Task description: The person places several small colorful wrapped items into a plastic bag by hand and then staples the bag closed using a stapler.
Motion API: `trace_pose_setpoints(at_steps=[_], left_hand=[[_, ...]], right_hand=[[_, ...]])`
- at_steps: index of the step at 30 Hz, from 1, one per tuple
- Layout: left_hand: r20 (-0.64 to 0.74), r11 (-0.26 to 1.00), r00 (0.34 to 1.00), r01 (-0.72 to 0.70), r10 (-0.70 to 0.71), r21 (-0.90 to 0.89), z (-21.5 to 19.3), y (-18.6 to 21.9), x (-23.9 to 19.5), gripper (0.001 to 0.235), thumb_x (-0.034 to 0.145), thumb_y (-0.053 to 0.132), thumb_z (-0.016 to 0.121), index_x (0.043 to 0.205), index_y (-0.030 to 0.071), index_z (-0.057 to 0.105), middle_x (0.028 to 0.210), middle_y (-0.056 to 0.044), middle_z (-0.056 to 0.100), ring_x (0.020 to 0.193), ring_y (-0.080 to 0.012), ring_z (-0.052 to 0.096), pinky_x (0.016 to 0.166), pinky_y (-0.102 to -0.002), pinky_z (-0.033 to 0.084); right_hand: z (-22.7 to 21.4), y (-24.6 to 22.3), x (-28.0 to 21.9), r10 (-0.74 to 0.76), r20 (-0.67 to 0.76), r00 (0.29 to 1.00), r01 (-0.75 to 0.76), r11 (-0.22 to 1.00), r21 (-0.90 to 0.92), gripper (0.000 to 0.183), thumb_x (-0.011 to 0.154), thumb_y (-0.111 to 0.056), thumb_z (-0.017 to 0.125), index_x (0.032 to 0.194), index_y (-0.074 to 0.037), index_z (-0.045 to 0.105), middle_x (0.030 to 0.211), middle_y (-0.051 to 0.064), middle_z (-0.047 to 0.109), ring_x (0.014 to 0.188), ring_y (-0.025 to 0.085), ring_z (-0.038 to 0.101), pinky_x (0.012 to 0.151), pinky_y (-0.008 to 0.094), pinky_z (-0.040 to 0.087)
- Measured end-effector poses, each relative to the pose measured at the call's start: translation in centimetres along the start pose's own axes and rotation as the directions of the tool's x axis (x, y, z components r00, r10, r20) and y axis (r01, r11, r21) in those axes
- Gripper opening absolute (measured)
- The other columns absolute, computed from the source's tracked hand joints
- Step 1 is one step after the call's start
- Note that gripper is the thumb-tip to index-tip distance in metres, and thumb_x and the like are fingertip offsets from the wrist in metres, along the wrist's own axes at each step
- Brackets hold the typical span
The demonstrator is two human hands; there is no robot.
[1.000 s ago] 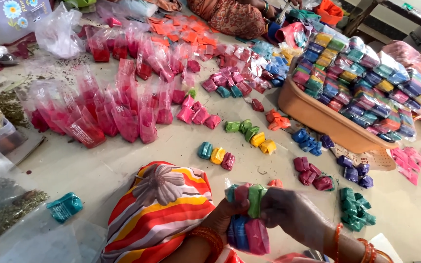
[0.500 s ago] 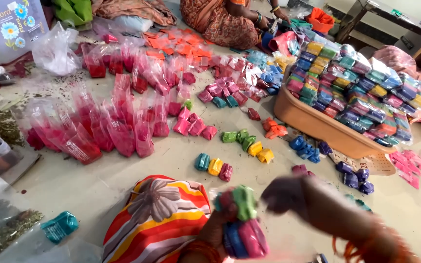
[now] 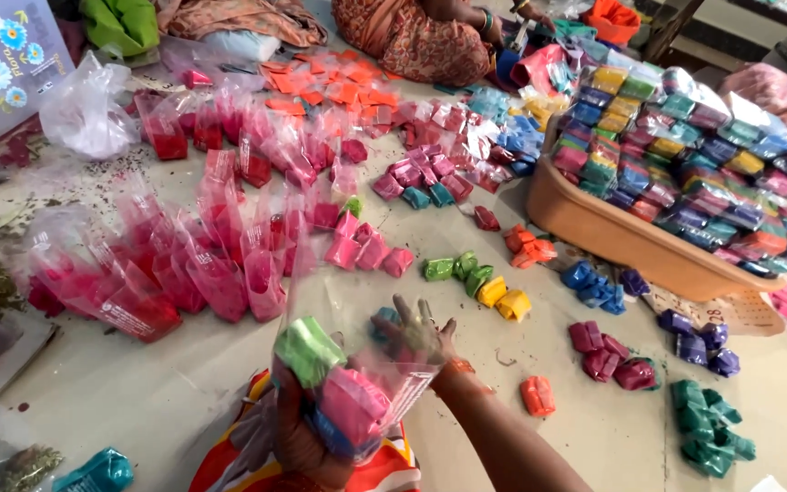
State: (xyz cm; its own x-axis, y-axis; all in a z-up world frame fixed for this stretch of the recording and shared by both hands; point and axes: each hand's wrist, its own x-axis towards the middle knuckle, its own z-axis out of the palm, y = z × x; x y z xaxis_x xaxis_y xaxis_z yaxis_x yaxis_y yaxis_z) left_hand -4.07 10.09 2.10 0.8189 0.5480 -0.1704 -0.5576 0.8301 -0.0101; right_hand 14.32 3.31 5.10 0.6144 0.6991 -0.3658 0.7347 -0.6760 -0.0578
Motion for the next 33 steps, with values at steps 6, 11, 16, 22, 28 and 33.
trace_pose_setpoints(at_steps=[6,11,16,22,28,33], left_hand=[[0.078,0.994,0.995,-0.062,0.055,0.093,-0.4,-0.2,0.2,0.067,0.085,0.045,0.077,0.139,0.012,0.056,0.128,-0.013,0.067,0.103,-0.0361,0.069,0.086,-0.061,0.055],[0.109,0.994,0.991,0.069,-0.078,0.083,-0.7,-0.9,-0.2,0.066,0.084,0.049,0.079,0.134,0.012,0.059,0.115,-0.02,0.071,0.102,-0.0399,0.07,0.088,-0.06,0.056],[0.02,0.982,0.986,0.164,-0.167,0.092,-2.1,-3.0,-0.8,0.064,0.08,0.047,0.081,0.131,0.013,0.061,0.115,-0.015,0.072,0.105,-0.037,0.07,0.091,-0.062,0.056],[-0.018,0.964,0.97,0.245,-0.244,0.106,-0.8,-6.1,-3.5,0.061,0.076,0.047,0.083,0.126,0.018,0.065,0.111,-0.013,0.073,0.099,-0.0362,0.071,0.085,-0.062,0.058],[-0.025,0.96,0.976,0.216,-0.215,0.178,-2.1,-7.0,-3.8,0.063,0.076,0.04,0.083,0.131,0.019,0.062,0.117,-0.007,0.072,0.103,-0.0313,0.071,0.089,-0.058,0.058],[-0.021,0.937,0.962,0.27,-0.272,0.222,-1.6,-6.9,-3.7,0.068,0.075,0.04,0.083,0.134,0.014,0.061,0.126,-0.011,0.071,0.108,-0.0298,0.069,0.094,-0.054,0.055]], right_hand=[[4.6,5.4,-1.4,-0.028,0.026,0.999,0.026,0.996,0.09,0.062,0.088,-0.05,0.066,0.146,-0.043,0.044,0.169,-0.006,0.023,0.155,0.033,0.018,0.115,0.071,0.024],[6.9,10.4,-9.7,-0.143,0.107,0.984,0.143,0.99,0.004,0.065,0.096,-0.014,0.054,0.155,-0.038,0.041,0.168,0.0,0.02,0.154,0.036,0.009,0.114,0.069,0.016],[8.7,18.7,-15.5,-0.26,-0.212,0.942,0.313,0.909,0.276,0.057,0.091,-0.003,0.058,0.143,-0.026,0.058,0.158,0.012,0.043,0.148,0.039,0.029,0.114,0.057,0.026],[12.3,26.2,-18.5,0.374,-0.292,0.881,-0.162,0.815,0.556,0.03,0.094,-0.015,0.063,0.121,-0.021,0.074,0.121,0.006,0.079,0.109,0.023,0.076,0.093,0.035,0.058],[12.8,22.6,-17.2,0.412,-0.197,0.889,-0.271,0.823,0.499,0.027,0.087,-0.026,0.073,0.111,-0.015,0.074,0.104,0.009,0.078,0.097,0.027,0.075,0.086,0.038,0.059],[12.6,22.3,-16.5,0.456,-0.164,0.875,-0.391,0.864,0.317,0.019,0.086,-0.026,0.07,0.1,-0.016,0.078,0.098,0.009,0.076,0.097,0.032,0.07,0.082,0.044,0.058]])
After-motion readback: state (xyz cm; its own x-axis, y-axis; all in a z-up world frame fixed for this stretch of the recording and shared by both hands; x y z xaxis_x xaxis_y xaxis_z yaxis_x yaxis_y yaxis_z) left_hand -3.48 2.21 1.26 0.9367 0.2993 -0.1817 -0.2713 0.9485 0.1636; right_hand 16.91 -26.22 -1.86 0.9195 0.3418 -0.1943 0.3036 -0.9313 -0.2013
